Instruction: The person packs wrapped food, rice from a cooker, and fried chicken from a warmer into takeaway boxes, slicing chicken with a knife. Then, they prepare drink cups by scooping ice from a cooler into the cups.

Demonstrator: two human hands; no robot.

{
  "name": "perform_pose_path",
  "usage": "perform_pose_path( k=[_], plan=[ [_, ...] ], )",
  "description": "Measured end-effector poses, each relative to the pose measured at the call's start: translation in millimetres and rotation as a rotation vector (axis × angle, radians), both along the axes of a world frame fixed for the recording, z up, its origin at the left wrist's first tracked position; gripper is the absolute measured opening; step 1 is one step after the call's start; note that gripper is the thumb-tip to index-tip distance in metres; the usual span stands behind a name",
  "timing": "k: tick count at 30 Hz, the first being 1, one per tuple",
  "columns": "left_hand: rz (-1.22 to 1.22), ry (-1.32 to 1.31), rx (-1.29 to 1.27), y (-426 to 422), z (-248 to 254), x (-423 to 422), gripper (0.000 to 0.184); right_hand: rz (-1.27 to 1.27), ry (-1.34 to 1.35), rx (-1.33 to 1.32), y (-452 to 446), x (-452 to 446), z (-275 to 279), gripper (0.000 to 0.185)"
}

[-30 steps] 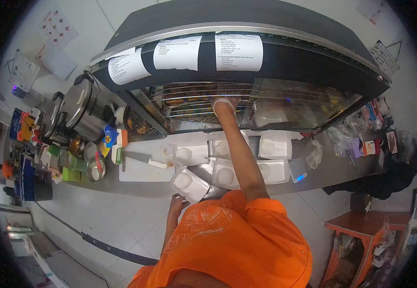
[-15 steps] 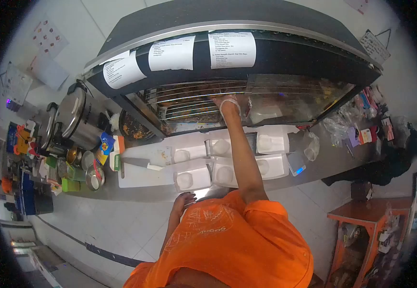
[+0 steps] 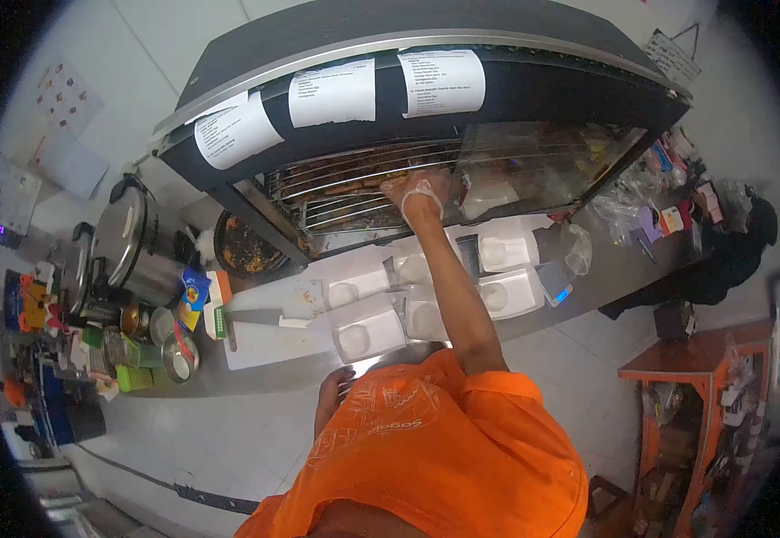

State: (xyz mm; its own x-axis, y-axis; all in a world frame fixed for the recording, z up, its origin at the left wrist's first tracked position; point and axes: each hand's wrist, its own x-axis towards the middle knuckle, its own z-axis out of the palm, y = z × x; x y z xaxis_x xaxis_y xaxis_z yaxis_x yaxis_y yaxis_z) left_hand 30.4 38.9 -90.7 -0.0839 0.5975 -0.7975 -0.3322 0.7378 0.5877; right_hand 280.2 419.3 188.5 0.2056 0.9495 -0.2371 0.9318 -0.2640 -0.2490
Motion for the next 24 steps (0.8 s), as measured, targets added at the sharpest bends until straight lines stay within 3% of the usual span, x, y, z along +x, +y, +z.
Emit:
perform_pose_path(
  k=[7,13,15,18,24],
  plan=[
    [-0.119,0.046,0.011,17,11,-25,0.036,0.009,-0.136,0.257,-17,-7,-32,0.079],
    [-0.163,0.015,0.093,23,-12,-49,0.032,0.067,-0.114,0.799,-12,3,-116,0.072],
    [-0.146,-0.038,0.113,26,-15,-55,0.031,0.171,-0.022,1.022,-19,3,-103,0.062],
    [-0.122,-0.072,0.077,29,-23,-62,0.029,0.295,-0.044,1.297,-20,4,-101,0.064],
    [-0.119,-0.083,0.058,35,-25,-69,0.034,0.058,0.059,1.247,-38,-14,-96,0.064]
  ],
)
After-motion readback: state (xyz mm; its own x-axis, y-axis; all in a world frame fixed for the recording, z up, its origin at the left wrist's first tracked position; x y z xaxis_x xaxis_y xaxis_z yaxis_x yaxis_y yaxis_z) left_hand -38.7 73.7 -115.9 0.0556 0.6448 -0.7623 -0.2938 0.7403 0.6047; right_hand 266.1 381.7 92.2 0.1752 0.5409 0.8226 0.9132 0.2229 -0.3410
